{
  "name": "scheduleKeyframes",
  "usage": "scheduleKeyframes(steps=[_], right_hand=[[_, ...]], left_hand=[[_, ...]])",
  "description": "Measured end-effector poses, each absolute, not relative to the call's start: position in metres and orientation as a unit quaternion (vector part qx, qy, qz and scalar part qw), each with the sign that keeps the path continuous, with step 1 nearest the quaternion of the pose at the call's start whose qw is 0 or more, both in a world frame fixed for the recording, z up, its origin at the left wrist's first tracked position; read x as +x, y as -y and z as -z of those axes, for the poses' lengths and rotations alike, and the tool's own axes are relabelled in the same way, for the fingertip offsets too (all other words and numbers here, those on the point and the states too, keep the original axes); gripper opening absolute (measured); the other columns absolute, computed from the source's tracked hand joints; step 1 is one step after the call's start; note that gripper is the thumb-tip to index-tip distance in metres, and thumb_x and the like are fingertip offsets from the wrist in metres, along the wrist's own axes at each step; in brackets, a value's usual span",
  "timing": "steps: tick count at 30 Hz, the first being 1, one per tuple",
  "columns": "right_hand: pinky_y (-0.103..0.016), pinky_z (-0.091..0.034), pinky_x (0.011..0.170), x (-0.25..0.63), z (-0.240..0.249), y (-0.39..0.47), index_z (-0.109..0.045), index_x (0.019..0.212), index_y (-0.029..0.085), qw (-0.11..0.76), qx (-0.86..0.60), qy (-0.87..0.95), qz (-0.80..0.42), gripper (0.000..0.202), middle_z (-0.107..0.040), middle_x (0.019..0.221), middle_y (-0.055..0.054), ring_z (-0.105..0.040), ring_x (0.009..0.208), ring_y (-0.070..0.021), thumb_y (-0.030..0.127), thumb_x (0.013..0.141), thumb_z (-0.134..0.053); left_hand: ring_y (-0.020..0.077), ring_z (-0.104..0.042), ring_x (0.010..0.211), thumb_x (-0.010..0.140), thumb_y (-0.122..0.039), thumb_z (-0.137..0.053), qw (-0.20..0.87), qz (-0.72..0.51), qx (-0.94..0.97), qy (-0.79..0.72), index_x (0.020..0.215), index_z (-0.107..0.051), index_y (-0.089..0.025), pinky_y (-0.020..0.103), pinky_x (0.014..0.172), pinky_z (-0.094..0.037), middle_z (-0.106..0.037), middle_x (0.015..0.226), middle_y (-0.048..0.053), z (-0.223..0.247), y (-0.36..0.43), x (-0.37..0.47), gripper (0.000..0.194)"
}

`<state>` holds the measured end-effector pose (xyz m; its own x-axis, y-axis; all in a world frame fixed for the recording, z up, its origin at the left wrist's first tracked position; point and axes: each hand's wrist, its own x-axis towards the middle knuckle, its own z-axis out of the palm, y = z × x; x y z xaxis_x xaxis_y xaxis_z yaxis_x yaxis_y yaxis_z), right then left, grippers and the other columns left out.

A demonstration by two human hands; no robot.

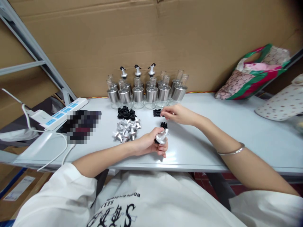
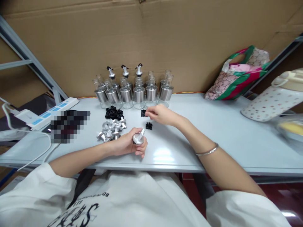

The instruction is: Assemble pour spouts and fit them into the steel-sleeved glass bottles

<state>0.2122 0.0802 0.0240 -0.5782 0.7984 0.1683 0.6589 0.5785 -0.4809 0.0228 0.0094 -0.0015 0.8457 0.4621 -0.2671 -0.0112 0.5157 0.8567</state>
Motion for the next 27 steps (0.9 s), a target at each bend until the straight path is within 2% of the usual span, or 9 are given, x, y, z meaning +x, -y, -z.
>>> scheduleKeyframes(steps=[3,5,7,10,12,16,21,24,27], right_hand=[[-0.026,-0.035,0.057,0.205,-0.027,-0.071,-0.053,0.068,0.017,0.269,-0.390,0.873,-0.114,0.044,-0.055,0.060,-0.002,-0.047,0.056,-0.0136,0.046,0.093,-0.032],[-0.027,-0.036,0.061,0.202,-0.028,-0.065,-0.052,0.072,0.018,0.334,-0.338,0.879,-0.049,0.050,-0.056,0.064,-0.004,-0.048,0.059,-0.0150,0.051,0.094,-0.023],[-0.029,-0.038,0.064,0.199,-0.028,-0.059,-0.055,0.084,0.017,0.372,-0.264,0.890,0.013,0.053,-0.058,0.070,-0.006,-0.050,0.064,-0.0168,0.055,0.094,-0.019],[-0.031,-0.038,0.065,0.195,-0.028,-0.051,-0.054,0.103,0.015,0.359,-0.179,0.911,0.102,0.053,-0.062,0.082,-0.009,-0.053,0.070,-0.0192,0.058,0.092,-0.026],[-0.031,-0.037,0.065,0.191,-0.028,-0.048,-0.055,0.108,0.015,0.330,-0.157,0.919,0.151,0.050,-0.063,0.088,-0.010,-0.054,0.073,-0.0196,0.056,0.093,-0.029],[-0.030,-0.034,0.062,0.186,-0.027,-0.044,-0.059,0.094,0.017,0.308,-0.152,0.911,0.227,0.041,-0.062,0.082,-0.008,-0.047,0.065,-0.0162,0.043,0.098,-0.027],[-0.029,-0.033,0.059,0.184,-0.029,-0.042,-0.058,0.080,0.017,0.314,-0.137,0.906,0.248,0.043,-0.056,0.069,-0.005,-0.041,0.059,-0.0156,0.036,0.099,-0.024],[-0.029,-0.032,0.057,0.183,-0.031,-0.040,-0.056,0.075,0.018,0.320,-0.151,0.900,0.255,0.045,-0.054,0.066,-0.004,-0.041,0.057,-0.0153,0.037,0.099,-0.024],[-0.029,-0.029,0.054,0.183,-0.031,-0.037,-0.055,0.070,0.019,0.337,-0.159,0.889,0.267,0.042,-0.052,0.061,-0.003,-0.040,0.052,-0.0145,0.038,0.097,-0.029]], left_hand=[[0.0088,-0.033,0.044,0.095,-0.047,-0.014,0.817,-0.176,0.486,-0.256,0.050,-0.038,-0.018,0.027,0.062,-0.043,-0.034,0.048,-0.004,-0.005,-0.008,0.022,0.059],[0.0088,-0.029,0.042,0.095,-0.045,-0.014,0.801,-0.220,0.487,-0.270,0.049,-0.035,-0.019,0.025,0.056,-0.041,-0.031,0.046,-0.004,-0.010,-0.009,0.021,0.057],[0.0089,-0.025,0.041,0.096,-0.041,-0.016,0.788,-0.269,0.477,-0.282,0.051,-0.035,-0.019,0.022,0.050,-0.037,-0.028,0.043,-0.005,-0.015,-0.010,0.019,0.053],[0.0083,-0.021,0.039,0.096,-0.038,-0.019,0.780,-0.315,0.450,-0.298,0.055,-0.036,-0.019,0.019,0.044,-0.033,-0.026,0.041,-0.006,-0.017,-0.012,0.018,0.048],[0.0072,-0.019,0.039,0.096,-0.036,-0.020,0.781,-0.321,0.436,-0.311,0.057,-0.036,-0.018,0.017,0.043,-0.030,-0.026,0.041,-0.007,-0.016,-0.013,0.018,0.046],[0.0064,-0.017,0.040,0.096,-0.034,-0.023,0.781,-0.318,0.436,-0.315,0.057,-0.035,-0.018,0.016,0.041,-0.024,-0.025,0.042,-0.007,-0.013,-0.012,0.018,0.044],[0.0071,-0.021,0.040,0.095,-0.032,-0.028,0.747,-0.335,0.467,-0.335,0.057,-0.036,-0.018,0.017,0.043,-0.025,-0.026,0.043,-0.007,-0.014,-0.012,0.020,0.041],[0.0074,-0.023,0.041,0.094,-0.037,-0.029,0.678,-0.376,0.509,-0.374,0.054,-0.036,-0.018,0.020,0.044,-0.024,-0.028,0.043,-0.006,-0.016,-0.014,0.020,0.045],[0.0080,-0.026,0.042,0.093,-0.042,-0.030,0.555,-0.398,0.585,-0.438,0.048,-0.032,-0.019,0.022,0.046,-0.024,-0.030,0.043,-0.004,-0.019,-0.017,0.017,0.051]])
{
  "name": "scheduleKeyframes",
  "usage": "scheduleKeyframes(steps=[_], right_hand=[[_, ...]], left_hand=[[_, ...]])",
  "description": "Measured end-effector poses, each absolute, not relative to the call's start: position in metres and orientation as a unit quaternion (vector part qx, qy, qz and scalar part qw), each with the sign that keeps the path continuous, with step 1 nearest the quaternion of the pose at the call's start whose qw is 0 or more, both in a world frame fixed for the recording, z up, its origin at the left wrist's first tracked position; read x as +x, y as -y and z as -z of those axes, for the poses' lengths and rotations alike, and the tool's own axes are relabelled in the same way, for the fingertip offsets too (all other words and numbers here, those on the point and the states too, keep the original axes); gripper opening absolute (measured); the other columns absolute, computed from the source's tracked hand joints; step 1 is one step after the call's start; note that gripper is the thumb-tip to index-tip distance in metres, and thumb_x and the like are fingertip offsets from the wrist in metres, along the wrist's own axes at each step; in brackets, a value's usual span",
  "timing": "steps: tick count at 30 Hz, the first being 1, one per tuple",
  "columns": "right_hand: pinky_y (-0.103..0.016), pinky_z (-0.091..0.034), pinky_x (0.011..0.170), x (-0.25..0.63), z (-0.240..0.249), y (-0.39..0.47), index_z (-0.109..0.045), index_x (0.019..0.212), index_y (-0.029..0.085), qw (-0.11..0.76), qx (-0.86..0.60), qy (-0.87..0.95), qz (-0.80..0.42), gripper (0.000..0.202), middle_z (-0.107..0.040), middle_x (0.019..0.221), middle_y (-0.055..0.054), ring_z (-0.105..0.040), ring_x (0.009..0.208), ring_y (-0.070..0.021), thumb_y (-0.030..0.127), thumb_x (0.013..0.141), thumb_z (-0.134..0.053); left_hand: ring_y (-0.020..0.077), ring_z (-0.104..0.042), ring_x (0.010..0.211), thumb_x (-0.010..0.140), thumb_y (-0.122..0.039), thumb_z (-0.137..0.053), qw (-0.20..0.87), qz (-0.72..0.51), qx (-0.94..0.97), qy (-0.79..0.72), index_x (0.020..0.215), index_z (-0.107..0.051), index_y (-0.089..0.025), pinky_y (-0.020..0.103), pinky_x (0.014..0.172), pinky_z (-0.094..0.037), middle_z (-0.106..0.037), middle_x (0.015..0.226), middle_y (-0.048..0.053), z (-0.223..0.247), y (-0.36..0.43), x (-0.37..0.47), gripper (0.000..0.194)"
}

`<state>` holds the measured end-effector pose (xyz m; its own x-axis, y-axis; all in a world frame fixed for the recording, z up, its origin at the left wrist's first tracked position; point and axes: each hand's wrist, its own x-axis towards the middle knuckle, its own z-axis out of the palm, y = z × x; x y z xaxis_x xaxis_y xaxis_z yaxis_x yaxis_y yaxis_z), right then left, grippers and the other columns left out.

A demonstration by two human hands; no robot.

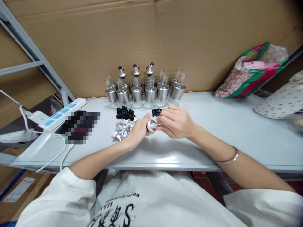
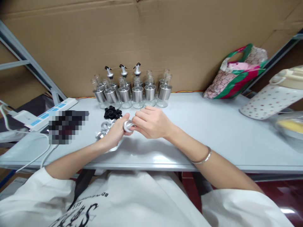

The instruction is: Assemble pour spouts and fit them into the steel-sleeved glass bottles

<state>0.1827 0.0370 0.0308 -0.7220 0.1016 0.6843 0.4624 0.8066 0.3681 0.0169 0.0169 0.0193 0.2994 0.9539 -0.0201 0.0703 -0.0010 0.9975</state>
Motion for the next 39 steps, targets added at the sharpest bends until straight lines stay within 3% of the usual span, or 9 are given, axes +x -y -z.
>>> scheduleKeyframes(steps=[6,11,16,21,26,30,33,39], right_hand=[[-0.030,-0.025,0.050,0.179,-0.030,-0.033,-0.049,0.061,0.020,0.345,-0.200,0.883,0.249,0.037,-0.050,0.053,-0.001,-0.037,0.046,-0.0133,0.035,0.092,-0.035],[-0.029,-0.023,0.048,0.174,-0.032,-0.030,-0.040,0.059,0.021,0.363,-0.220,0.895,0.135,0.036,-0.039,0.047,0.002,-0.028,0.043,-0.0122,0.036,0.091,-0.034],[-0.025,-0.022,0.046,0.168,-0.030,-0.026,-0.029,0.060,0.022,0.385,-0.227,0.890,-0.096,0.036,-0.027,0.047,0.006,-0.024,0.041,-0.0087,0.036,0.093,-0.030],[-0.023,-0.018,0.043,0.157,-0.022,-0.023,-0.028,0.056,0.022,0.393,-0.255,0.791,-0.394,0.045,-0.025,0.050,0.007,-0.021,0.044,-0.0068,0.049,0.092,-0.034],[-0.021,-0.012,0.039,0.145,-0.022,-0.019,-0.025,0.054,0.022,0.389,-0.234,0.618,-0.642,0.045,-0.019,0.046,0.010,-0.014,0.041,-0.0052,0.046,0.087,-0.043],[-0.020,-0.011,0.037,0.144,-0.026,-0.018,-0.024,0.053,0.022,0.314,-0.219,0.520,-0.764,0.043,-0.013,0.042,0.011,-0.007,0.037,-0.0051,0.036,0.093,-0.030],[-0.019,-0.013,0.037,0.148,-0.027,-0.018,-0.026,0.053,0.021,0.285,-0.210,0.504,-0.788,0.044,-0.014,0.042,0.011,-0.009,0.037,-0.0053,0.037,0.094,-0.029],[-0.019,-0.014,0.040,0.153,-0.026,-0.019,-0.030,0.057,0.021,0.302,-0.201,0.567,-0.740,0.048,-0.017,0.048,0.011,-0.013,0.041,-0.0050,0.054,0.087,-0.046]], left_hand=[[0.0107,-0.027,0.046,0.094,-0.044,-0.021,0.326,-0.406,0.730,-0.442,0.046,-0.029,-0.020,0.026,0.051,-0.023,-0.029,0.046,-0.003,-0.027,-0.019,0.008,0.053],[0.0136,-0.036,0.054,0.093,-0.035,-0.022,0.092,-0.443,0.799,-0.396,0.050,-0.039,-0.020,0.028,0.062,-0.027,-0.042,0.054,0.001,-0.031,-0.018,0.001,0.049],[0.0128,-0.034,0.050,0.096,-0.029,-0.018,-0.102,-0.457,0.828,-0.308,0.053,-0.041,-0.020,0.030,0.062,-0.025,-0.044,0.052,0.000,-0.027,-0.028,-0.008,0.049],[0.0121,-0.034,0.047,0.097,-0.023,-0.020,-0.264,-0.470,0.811,-0.228,0.056,-0.039,-0.018,0.031,0.061,-0.025,-0.047,0.049,-0.002,-0.027,-0.040,-0.016,0.046],[0.0136,-0.035,0.049,0.098,-0.026,-0.018,-0.353,-0.451,0.800,-0.178,0.058,-0.042,-0.019,0.033,0.061,-0.025,-0.051,0.051,-0.001,-0.035,-0.044,-0.023,0.046],[0.0137,-0.034,0.049,0.098,-0.030,-0.018,-0.380,-0.444,0.796,-0.160,0.058,-0.040,-0.019,0.033,0.063,-0.025,-0.050,0.051,-0.001,-0.039,-0.045,-0.027,0.047],[0.0134,-0.036,0.050,0.098,-0.031,-0.018,-0.362,-0.450,0.801,-0.158,0.059,-0.040,-0.019,0.033,0.065,-0.026,-0.052,0.053,-0.001,-0.038,-0.046,-0.028,0.047],[0.0125,-0.040,0.053,0.099,-0.030,-0.017,-0.284,-0.453,0.823,-0.192,0.065,-0.043,-0.019,0.033,0.069,-0.028,-0.053,0.058,-0.001,-0.033,-0.051,-0.027,0.044]])
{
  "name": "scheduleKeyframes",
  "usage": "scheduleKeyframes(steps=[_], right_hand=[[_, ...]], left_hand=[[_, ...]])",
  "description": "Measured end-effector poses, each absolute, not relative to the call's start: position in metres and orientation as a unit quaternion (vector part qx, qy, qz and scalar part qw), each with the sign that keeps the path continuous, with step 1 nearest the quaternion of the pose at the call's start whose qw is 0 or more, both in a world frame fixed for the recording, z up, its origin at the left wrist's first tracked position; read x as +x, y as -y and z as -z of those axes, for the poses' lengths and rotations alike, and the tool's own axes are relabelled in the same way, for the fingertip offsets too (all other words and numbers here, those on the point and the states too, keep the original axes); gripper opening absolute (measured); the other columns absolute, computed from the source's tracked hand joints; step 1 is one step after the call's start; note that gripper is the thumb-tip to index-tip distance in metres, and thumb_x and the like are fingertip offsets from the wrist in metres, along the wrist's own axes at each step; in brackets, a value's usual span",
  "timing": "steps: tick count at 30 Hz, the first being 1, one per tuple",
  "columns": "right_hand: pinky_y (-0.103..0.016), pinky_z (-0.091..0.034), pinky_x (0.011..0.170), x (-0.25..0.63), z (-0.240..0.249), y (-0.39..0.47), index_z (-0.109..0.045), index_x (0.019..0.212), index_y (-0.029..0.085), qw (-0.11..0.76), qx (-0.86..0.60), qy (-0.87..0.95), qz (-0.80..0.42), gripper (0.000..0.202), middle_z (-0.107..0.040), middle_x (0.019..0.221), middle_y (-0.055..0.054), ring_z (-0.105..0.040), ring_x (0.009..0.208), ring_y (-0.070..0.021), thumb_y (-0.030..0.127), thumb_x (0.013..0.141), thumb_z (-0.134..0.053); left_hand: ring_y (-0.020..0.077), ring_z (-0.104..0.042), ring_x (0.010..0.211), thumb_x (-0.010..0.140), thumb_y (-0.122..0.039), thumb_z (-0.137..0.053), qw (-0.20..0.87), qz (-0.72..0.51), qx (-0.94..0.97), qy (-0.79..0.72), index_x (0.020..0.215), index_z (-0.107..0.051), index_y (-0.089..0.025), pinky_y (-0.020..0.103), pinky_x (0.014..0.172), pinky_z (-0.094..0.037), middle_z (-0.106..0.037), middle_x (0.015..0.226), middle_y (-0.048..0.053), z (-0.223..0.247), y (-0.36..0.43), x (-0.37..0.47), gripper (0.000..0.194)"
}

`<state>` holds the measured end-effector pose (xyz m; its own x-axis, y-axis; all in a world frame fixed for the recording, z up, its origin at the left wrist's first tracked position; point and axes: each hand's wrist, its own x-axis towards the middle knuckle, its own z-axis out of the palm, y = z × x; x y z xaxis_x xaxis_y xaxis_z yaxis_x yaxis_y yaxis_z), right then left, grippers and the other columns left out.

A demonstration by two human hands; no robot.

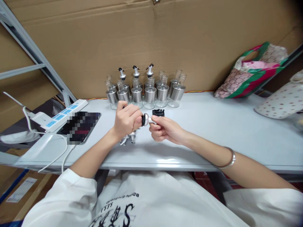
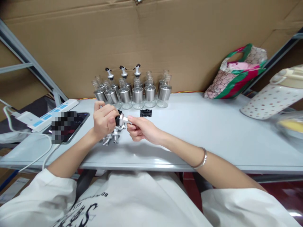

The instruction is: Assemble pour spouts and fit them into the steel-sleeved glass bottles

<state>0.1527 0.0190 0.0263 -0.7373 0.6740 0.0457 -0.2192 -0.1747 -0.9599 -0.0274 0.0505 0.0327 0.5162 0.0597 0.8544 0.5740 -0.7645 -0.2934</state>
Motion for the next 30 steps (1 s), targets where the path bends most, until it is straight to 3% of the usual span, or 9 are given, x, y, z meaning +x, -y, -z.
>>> scheduleKeyframes(steps=[2,5,9,15,20,25,30], right_hand=[[-0.020,-0.022,0.042,0.154,-0.025,-0.019,-0.035,0.061,0.020,0.339,-0.222,0.639,-0.654,0.047,-0.025,0.051,0.009,-0.022,0.042,-0.0062,0.058,0.088,-0.043],[-0.025,-0.034,0.052,0.157,-0.023,-0.020,-0.043,0.072,0.019,0.395,-0.273,0.773,-0.415,0.043,-0.041,0.059,0.004,-0.040,0.050,-0.0099,0.056,0.093,-0.033],[-0.025,-0.037,0.055,0.165,-0.020,-0.027,-0.048,0.086,0.018,0.408,-0.276,0.860,-0.135,0.032,-0.052,0.066,0.000,-0.046,0.055,-0.0118,0.043,0.098,-0.031],[-0.027,-0.043,0.062,0.184,-0.023,-0.050,-0.054,0.100,0.016,0.425,-0.231,0.861,0.158,0.018,-0.062,0.078,-0.006,-0.056,0.068,-0.0162,0.025,0.097,-0.040],[-0.029,-0.043,0.066,0.193,-0.025,-0.057,-0.054,0.106,0.018,0.444,-0.208,0.837,0.243,0.015,-0.068,0.082,-0.005,-0.059,0.072,-0.0169,0.021,0.092,-0.051],[-0.032,-0.041,0.067,0.197,-0.025,-0.057,-0.056,0.100,0.022,0.438,-0.238,0.834,0.236,0.017,-0.067,0.077,-0.003,-0.060,0.071,-0.0174,0.036,0.093,-0.050],[-0.040,-0.036,0.082,0.202,-0.029,-0.054,-0.057,0.100,0.026,0.420,-0.305,0.823,0.232,0.024,-0.067,0.087,-0.003,-0.059,0.081,-0.0200,0.045,0.093,-0.045]], left_hand=[[0.0126,-0.041,0.054,0.099,-0.030,-0.017,0.244,0.453,-0.831,0.211,0.068,-0.044,-0.019,0.033,0.069,-0.029,-0.053,0.060,-0.001,-0.030,-0.052,-0.026,0.043],[0.0123,-0.042,0.055,0.099,-0.030,-0.016,0.173,0.456,-0.842,0.230,0.070,-0.043,-0.018,0.033,0.069,-0.031,-0.051,0.061,-0.001,-0.027,-0.052,-0.023,0.042],[0.0124,-0.043,0.058,0.099,-0.037,-0.017,0.050,0.466,-0.836,0.286,0.073,-0.045,-0.019,0.031,0.068,-0.035,-0.053,0.063,-0.001,-0.027,-0.047,-0.019,0.042],[0.0088,-0.051,0.059,0.092,-0.048,-0.043,-0.249,0.472,-0.790,0.300,0.099,-0.047,-0.020,0.024,0.059,-0.041,-0.056,0.077,-0.002,-0.026,-0.045,-0.016,0.029],[0.0101,-0.057,0.071,0.083,-0.047,-0.059,-0.348,0.498,-0.737,0.296,0.100,-0.054,-0.019,0.023,0.066,-0.045,-0.060,0.083,0.001,-0.028,-0.048,-0.015,0.033],[0.0094,-0.060,0.070,0.070,-0.045,-0.074,-0.450,0.502,-0.686,0.273,0.093,-0.062,-0.017,0.022,0.066,-0.049,-0.064,0.081,0.001,-0.033,-0.051,-0.014,0.039],[0.0113,-0.063,0.072,0.060,-0.041,-0.081,-0.484,0.502,-0.661,0.277,0.089,-0.065,-0.016,0.025,0.067,-0.052,-0.068,0.084,0.002,-0.033,-0.056,-0.017,0.041]])
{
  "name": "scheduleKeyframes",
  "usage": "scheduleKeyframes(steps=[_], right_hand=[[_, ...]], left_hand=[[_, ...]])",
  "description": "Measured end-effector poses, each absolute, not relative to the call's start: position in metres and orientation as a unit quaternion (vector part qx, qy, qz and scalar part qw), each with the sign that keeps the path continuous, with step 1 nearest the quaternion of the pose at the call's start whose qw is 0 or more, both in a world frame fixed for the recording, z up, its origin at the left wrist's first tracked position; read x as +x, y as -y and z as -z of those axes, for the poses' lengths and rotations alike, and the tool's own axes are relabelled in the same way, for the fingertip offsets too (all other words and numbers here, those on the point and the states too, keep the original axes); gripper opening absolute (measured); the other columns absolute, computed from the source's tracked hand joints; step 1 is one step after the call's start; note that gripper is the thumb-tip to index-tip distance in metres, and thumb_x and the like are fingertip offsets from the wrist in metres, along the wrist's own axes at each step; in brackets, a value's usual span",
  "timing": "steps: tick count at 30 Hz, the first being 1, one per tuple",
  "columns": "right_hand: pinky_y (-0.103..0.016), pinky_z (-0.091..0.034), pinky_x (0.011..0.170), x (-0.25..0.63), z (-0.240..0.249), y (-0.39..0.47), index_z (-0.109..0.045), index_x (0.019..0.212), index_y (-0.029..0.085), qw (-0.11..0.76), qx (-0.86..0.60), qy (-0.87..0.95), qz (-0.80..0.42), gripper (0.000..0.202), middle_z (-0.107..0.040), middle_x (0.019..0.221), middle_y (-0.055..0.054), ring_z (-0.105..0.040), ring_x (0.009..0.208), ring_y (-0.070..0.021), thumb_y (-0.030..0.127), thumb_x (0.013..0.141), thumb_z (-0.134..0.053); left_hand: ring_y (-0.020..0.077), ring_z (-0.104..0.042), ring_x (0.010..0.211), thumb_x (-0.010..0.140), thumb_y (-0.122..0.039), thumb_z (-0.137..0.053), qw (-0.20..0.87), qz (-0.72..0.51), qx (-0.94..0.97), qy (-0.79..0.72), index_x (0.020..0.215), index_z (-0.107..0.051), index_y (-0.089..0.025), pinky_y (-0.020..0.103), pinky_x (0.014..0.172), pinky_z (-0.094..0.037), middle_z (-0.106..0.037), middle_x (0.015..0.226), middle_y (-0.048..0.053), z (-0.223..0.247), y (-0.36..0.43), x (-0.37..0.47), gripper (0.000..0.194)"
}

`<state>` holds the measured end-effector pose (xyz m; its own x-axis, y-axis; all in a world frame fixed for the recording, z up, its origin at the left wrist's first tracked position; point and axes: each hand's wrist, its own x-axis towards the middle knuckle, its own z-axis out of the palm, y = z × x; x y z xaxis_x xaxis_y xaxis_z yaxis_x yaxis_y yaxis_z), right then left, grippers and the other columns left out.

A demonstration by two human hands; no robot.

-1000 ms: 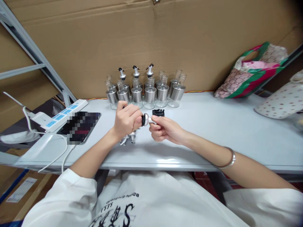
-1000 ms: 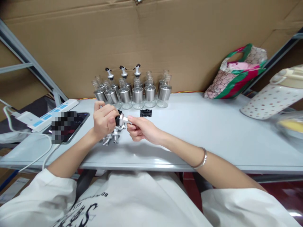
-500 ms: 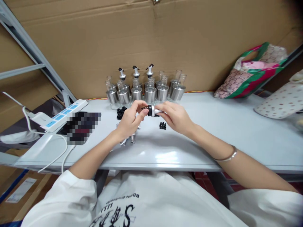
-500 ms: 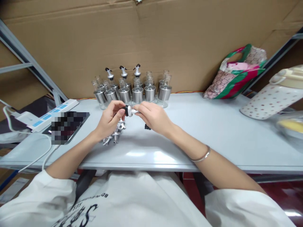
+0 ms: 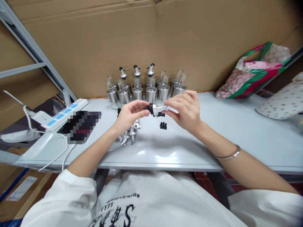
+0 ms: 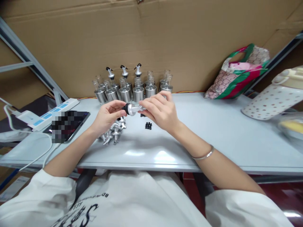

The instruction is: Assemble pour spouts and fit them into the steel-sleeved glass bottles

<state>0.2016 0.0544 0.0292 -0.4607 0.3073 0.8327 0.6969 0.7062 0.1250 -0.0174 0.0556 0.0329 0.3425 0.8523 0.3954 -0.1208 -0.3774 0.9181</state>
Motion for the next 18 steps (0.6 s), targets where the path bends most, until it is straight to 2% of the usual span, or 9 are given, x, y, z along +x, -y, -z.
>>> scheduleKeyframes(steps=[4,7,9,14,16,18], right_hand=[[-0.040,-0.031,0.088,0.201,-0.032,-0.054,-0.058,0.092,0.026,0.428,-0.279,0.808,0.292,0.021,-0.067,0.087,0.000,-0.058,0.084,-0.0191,0.043,0.094,-0.045],[-0.039,-0.033,0.086,0.198,-0.032,-0.055,-0.054,0.085,0.023,0.438,-0.248,0.803,0.319,0.018,-0.066,0.080,0.001,-0.058,0.079,-0.0176,0.036,0.094,-0.046],[-0.038,-0.034,0.085,0.197,-0.032,-0.056,-0.052,0.083,0.022,0.438,-0.243,0.804,0.320,0.016,-0.065,0.076,0.000,-0.057,0.076,-0.0170,0.032,0.094,-0.046],[-0.042,-0.032,0.086,0.198,-0.029,-0.059,-0.050,0.080,0.021,0.445,-0.307,0.796,0.271,0.026,-0.062,0.078,-0.003,-0.055,0.073,-0.0184,0.036,0.096,-0.037],[-0.043,-0.032,0.086,0.199,-0.027,-0.060,-0.050,0.082,0.022,0.440,-0.332,0.794,0.256,0.026,-0.062,0.080,-0.004,-0.055,0.074,-0.0197,0.037,0.096,-0.035],[-0.043,-0.032,0.087,0.198,-0.027,-0.060,-0.050,0.083,0.022,0.425,-0.344,0.800,0.249,0.025,-0.062,0.080,-0.004,-0.055,0.075,-0.0205,0.037,0.096,-0.035]], left_hand=[[0.0131,-0.065,0.071,0.062,-0.040,-0.080,0.476,-0.494,0.672,-0.280,0.089,-0.066,-0.015,0.028,0.069,-0.053,-0.069,0.082,0.003,-0.031,-0.056,-0.018,0.040],[0.0146,-0.066,0.078,0.066,-0.037,-0.078,0.413,-0.499,0.709,-0.281,0.092,-0.066,-0.015,0.028,0.074,-0.053,-0.070,0.086,0.004,-0.031,-0.056,-0.019,0.037],[0.0150,-0.065,0.084,0.072,-0.033,-0.073,0.329,-0.499,0.754,-0.273,0.094,-0.065,-0.015,0.028,0.078,-0.053,-0.069,0.091,0.005,-0.034,-0.056,-0.022,0.030],[0.0162,-0.061,0.096,0.085,-0.022,-0.058,0.011,-0.458,0.845,-0.276,0.100,-0.065,-0.017,0.032,0.089,-0.047,-0.067,0.102,0.006,-0.047,-0.066,-0.046,0.017],[0.0170,-0.060,0.100,0.088,-0.019,-0.052,-0.060,-0.421,0.852,-0.305,0.104,-0.064,-0.017,0.033,0.090,-0.046,-0.066,0.106,0.007,-0.049,-0.075,-0.057,0.021],[0.0191,-0.060,0.100,0.087,-0.014,-0.049,-0.084,-0.347,0.877,-0.322,0.105,-0.064,-0.015,0.034,0.088,-0.047,-0.065,0.107,0.009,-0.046,-0.085,-0.065,0.024]])
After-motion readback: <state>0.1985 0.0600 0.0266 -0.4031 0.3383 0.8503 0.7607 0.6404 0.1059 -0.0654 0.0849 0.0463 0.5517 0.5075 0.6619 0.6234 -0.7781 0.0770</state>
